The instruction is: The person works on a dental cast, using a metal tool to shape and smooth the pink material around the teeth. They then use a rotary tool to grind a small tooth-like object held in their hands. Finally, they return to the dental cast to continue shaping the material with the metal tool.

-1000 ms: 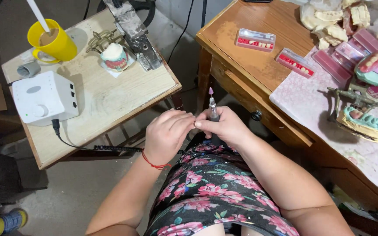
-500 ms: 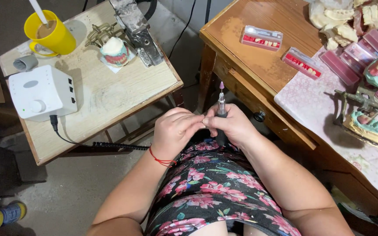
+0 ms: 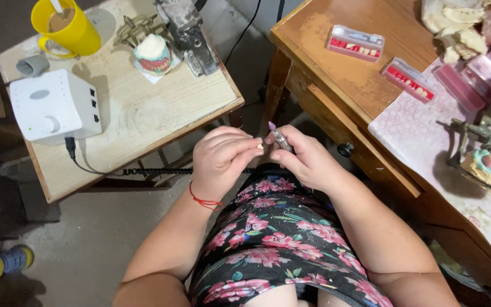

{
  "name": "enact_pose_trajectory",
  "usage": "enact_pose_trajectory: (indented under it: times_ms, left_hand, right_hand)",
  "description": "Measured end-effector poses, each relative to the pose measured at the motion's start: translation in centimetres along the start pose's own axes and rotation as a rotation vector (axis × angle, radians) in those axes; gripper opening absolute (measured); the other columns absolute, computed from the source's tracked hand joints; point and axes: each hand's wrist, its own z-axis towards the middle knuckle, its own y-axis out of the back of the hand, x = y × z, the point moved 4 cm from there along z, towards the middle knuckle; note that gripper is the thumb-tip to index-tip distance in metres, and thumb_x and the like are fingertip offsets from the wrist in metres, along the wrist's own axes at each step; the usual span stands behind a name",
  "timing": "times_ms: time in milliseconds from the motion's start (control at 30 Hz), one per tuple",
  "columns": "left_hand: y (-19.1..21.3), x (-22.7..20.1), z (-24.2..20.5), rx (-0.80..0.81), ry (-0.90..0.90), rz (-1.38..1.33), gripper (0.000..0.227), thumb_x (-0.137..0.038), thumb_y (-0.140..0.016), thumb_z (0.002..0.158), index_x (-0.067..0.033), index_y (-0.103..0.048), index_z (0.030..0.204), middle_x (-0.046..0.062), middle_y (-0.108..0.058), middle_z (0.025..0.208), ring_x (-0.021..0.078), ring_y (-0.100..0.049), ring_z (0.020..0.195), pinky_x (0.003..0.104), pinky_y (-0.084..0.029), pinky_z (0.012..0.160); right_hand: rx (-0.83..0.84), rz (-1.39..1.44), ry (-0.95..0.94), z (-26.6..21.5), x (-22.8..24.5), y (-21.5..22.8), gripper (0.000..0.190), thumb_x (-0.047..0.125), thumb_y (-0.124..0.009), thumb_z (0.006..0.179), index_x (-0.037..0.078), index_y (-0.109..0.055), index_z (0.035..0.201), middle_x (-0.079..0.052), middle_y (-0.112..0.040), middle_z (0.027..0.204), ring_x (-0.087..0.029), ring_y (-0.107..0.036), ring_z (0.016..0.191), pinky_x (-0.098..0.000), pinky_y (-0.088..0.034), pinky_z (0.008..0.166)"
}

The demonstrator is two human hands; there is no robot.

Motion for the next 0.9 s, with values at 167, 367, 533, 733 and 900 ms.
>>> enact_pose_trajectory:
  times_ms: [167,367,533,733,900]
  left_hand:
    - [-0.7,-0.4,-0.2,-0.018,0.046,-0.075,0.014,-0.007,-0.083,0.09,-0.0059,-0.08,0.103,0.006,-0.081,0.093,0.0311,-0.078,0.088,0.043,-0.063,0.083]
    - [-1.4,-0.6,-0.3,-0.017,0.019,-0.197,0.013,-0.005,-0.08,0.092,-0.0052,-0.079,0.105,0.006,-0.081,0.094,0.031,-0.078,0.091,0.046,-0.062,0.087]
    - [-1.1,-1.4,0.2,0.035,0.011,-0.235,0.015,-0.002,-0.077,0.093,-0.003,-0.077,0.109,0.01,-0.08,0.093,0.0308,-0.078,0.093,0.048,-0.059,0.092]
    - [-1.1,-1.1,0.1,0.085,-0.042,-0.244,0.014,-0.002,-0.078,0.094,-0.0042,-0.078,0.108,0.008,-0.081,0.095,0.0288,-0.078,0.094,0.048,-0.059,0.094]
    - [-1.0,-1.2,0.2,0.078,-0.019,-0.245,0.012,-0.004,-0.077,0.095,-0.0039,-0.077,0.107,0.009,-0.08,0.094,0.0295,-0.078,0.094,0.048,-0.059,0.094]
  right_hand:
    - [0.067,-0.017,0.149,-0.2,1.2,0.0,0.013,0.018,-0.064,0.102,0.006,-0.067,0.097,-0.011,-0.06,0.073,-0.031,-0.064,0.071,-0.0432,-0.054,0.071]
    - [0.017,-0.014,0.158,-0.8,-1.0,-0.6,0.05,0.055,-0.076,0.091,0.011,-0.058,0.075,-0.005,-0.05,0.062,-0.028,-0.059,0.062,-0.0402,-0.049,0.063]
    - [-0.023,-0.11,0.168,-0.9,-1.2,-0.4,0.059,0.062,-0.066,0.095,0.009,-0.055,0.071,-0.011,-0.047,0.057,-0.037,-0.06,0.058,-0.0434,-0.049,0.056]
    - [-0.029,-0.069,0.149,-1.2,-2.2,-0.8,0.065,0.069,-0.062,0.094,0.01,-0.055,0.069,-0.008,-0.048,0.056,-0.033,-0.061,0.058,-0.0412,-0.048,0.054]
    - [-0.027,-0.079,0.159,-1.2,-2.3,-0.9,0.065,0.068,-0.06,0.096,0.008,-0.054,0.07,-0.011,-0.047,0.056,-0.037,-0.061,0.058,-0.0428,-0.049,0.054]
